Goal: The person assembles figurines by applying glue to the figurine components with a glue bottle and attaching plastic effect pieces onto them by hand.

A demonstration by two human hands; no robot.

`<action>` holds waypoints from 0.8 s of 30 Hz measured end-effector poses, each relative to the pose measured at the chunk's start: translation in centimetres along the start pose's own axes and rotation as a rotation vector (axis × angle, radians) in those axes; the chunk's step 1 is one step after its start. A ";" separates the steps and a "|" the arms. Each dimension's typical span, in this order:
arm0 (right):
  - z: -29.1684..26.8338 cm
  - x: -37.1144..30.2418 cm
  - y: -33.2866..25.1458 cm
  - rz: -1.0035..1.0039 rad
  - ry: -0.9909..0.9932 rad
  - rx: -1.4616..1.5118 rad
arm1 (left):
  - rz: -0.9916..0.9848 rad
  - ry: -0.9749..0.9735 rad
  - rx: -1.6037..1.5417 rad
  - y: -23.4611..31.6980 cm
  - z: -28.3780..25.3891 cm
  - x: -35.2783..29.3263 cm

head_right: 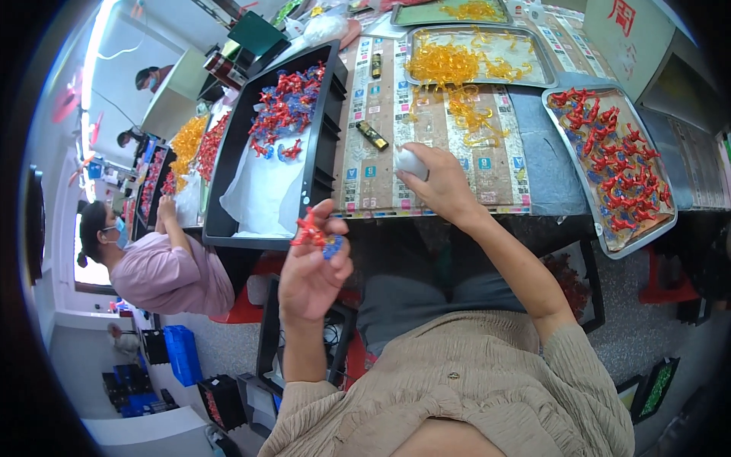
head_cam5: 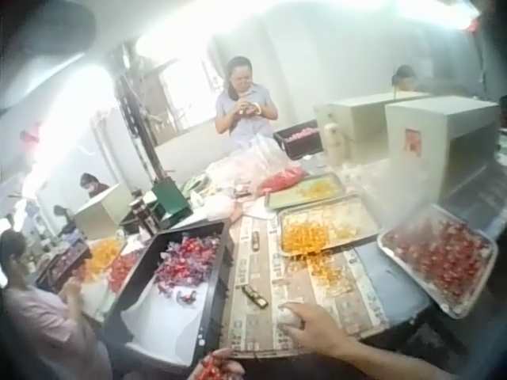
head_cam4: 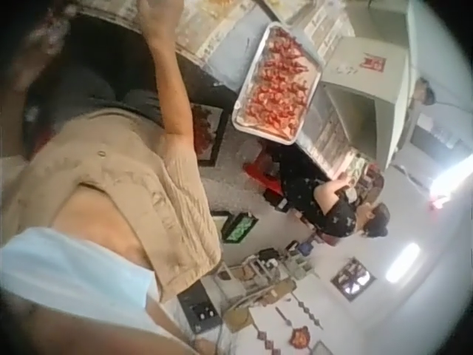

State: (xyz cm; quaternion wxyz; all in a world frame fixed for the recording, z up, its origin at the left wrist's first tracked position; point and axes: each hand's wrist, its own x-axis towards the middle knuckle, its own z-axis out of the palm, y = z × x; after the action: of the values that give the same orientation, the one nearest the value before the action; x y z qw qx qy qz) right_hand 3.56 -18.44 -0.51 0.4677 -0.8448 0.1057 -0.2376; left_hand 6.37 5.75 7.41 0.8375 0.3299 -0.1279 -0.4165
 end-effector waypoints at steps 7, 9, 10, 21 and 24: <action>-2.0 -3.1 -0.4 0.019 -0.006 0.200 | -0.073 -0.064 -0.090 -5.6 -0.3 1.7; -3.8 -5.2 -1.0 0.036 0.000 0.205 | -0.093 -0.025 -0.039 -6.3 -0.1 1.9; -4.6 -6.3 -1.1 0.049 0.016 0.219 | -0.132 0.035 -0.005 -6.5 0.0 2.0; -8.1 -13.0 -2.1 0.226 0.248 0.578 | -0.072 0.099 0.384 -9.1 -0.4 2.5; -8.3 -13.4 -3.7 0.249 0.293 0.517 | -0.091 0.105 0.398 -9.3 -0.2 2.6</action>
State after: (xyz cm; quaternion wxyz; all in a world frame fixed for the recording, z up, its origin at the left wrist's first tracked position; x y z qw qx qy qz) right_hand -12.37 -17.23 2.24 0.6721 -0.6353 0.2107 -0.3167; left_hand 2.41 -0.23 0.98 0.7418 0.5154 -0.1485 -0.4025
